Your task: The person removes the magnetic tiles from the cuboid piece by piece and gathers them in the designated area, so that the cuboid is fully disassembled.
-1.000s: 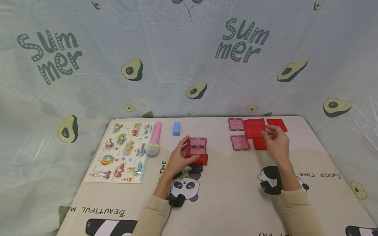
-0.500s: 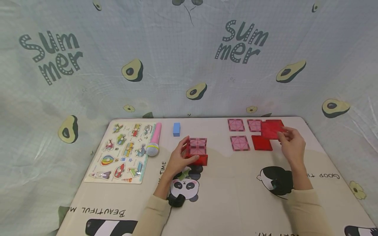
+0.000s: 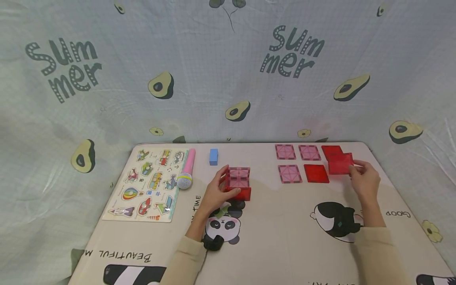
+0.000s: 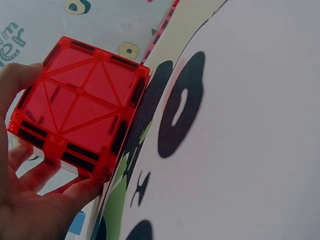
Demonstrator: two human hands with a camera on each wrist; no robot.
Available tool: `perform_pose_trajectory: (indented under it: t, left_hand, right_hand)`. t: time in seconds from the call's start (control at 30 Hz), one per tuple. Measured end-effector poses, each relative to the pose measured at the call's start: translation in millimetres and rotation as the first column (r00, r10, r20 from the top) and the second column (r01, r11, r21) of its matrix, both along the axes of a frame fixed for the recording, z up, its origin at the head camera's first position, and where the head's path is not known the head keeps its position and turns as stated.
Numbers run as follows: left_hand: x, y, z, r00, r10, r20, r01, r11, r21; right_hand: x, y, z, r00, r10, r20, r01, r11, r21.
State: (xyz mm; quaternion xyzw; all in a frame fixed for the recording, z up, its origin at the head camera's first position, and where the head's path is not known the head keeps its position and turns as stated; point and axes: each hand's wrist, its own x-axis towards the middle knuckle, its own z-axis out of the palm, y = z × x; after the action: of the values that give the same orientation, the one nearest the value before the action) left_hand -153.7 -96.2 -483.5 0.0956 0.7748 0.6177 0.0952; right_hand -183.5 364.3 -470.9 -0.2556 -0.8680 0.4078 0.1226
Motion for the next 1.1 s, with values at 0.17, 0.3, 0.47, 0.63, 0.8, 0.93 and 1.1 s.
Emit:
perform_pose_trajectory:
  t: [0.17, 0.3, 0.47, 0.63, 0.8, 0.93, 1.1]
  left_hand:
    - [-4.0, 0.8, -8.7, 1.000, 0.011, -0.005, -0.011, 1.000, -0.004]
    - [-7.4, 1.3, -21.1, 0.999, 0.039, -0.022, -0.039, 0.999, 0.013]
    - [-6.9, 0.9, -24.9, 0.998, 0.055, -0.040, -0.054, 0.998, 0.030]
    - [-5.6, 0.6, -24.6, 0.997, 0.056, -0.054, -0.054, 0.998, 0.027]
    - [-6.6, 0.4, -25.4, 0.997, 0.054, -0.048, -0.053, 0.998, 0.025]
    - [-4.8, 0.5, -16.2, 0.999, 0.035, -0.023, -0.034, 0.999, 0.012]
    - [6.8, 0.6, 13.0, 1.000, 0.011, 0.001, -0.011, 1.000, -0.002]
  right_hand:
    - [-0.1, 7, -4.0, 1.000, 0.003, 0.023, -0.003, 1.000, 0.014]
    - [-0.2, 11, -6.5, 0.998, 0.022, 0.066, -0.023, 1.000, 0.013]
    - [-1.2, 15, -11.0, 0.993, 0.037, 0.108, -0.041, 0.998, 0.037]
    - [-2.9, 19, -16.0, 0.989, 0.037, 0.142, -0.042, 0.999, 0.032]
    - [-5.5, 22, -19.6, 0.985, 0.036, 0.170, -0.039, 0.999, 0.013]
    - [-6.0, 23, -20.3, 0.982, 0.039, 0.184, -0.044, 0.999, 0.022]
    - [-5.3, 22, -21.6, 0.976, 0.032, 0.218, -0.035, 0.999, 0.012]
